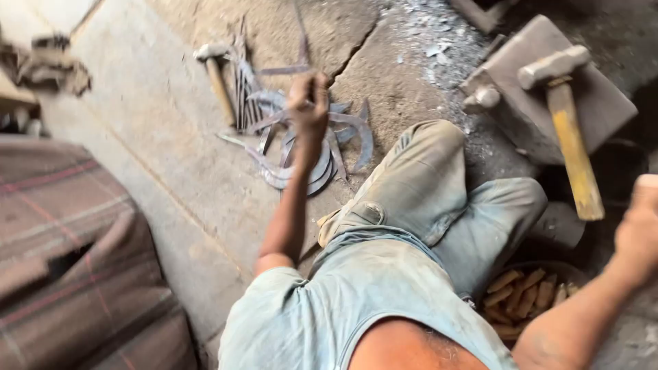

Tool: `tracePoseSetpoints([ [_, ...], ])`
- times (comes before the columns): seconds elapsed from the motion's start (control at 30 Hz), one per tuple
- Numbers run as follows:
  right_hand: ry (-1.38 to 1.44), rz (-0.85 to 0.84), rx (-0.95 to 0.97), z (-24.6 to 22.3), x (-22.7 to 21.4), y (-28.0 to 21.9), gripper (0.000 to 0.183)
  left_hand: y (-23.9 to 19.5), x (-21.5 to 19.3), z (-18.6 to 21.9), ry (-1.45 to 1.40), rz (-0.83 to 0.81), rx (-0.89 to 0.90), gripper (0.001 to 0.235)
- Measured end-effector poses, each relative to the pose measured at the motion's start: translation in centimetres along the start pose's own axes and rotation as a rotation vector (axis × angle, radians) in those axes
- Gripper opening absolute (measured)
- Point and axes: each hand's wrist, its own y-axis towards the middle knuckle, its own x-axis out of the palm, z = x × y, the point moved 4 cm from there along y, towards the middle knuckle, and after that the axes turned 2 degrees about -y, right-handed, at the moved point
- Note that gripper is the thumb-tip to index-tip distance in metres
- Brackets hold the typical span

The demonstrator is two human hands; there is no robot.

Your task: Forging a metal sickle blade using a hammer and anvil.

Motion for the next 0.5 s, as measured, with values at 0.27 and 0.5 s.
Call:
tracePoseSetpoints([
  [0.27,-0.122,-0.131,-0.107,-22.1,1.3,-3.1,0.058,-24.4,17.0,-30.3,0.377,-0.311,-0.757,0.076],
  [0.5,0.942,-0.550,0.358,-35.5,2.2,-10.7,0.040,-23.3,18.5,-30.6,0.445,-0.355,-0.843,0.097],
])
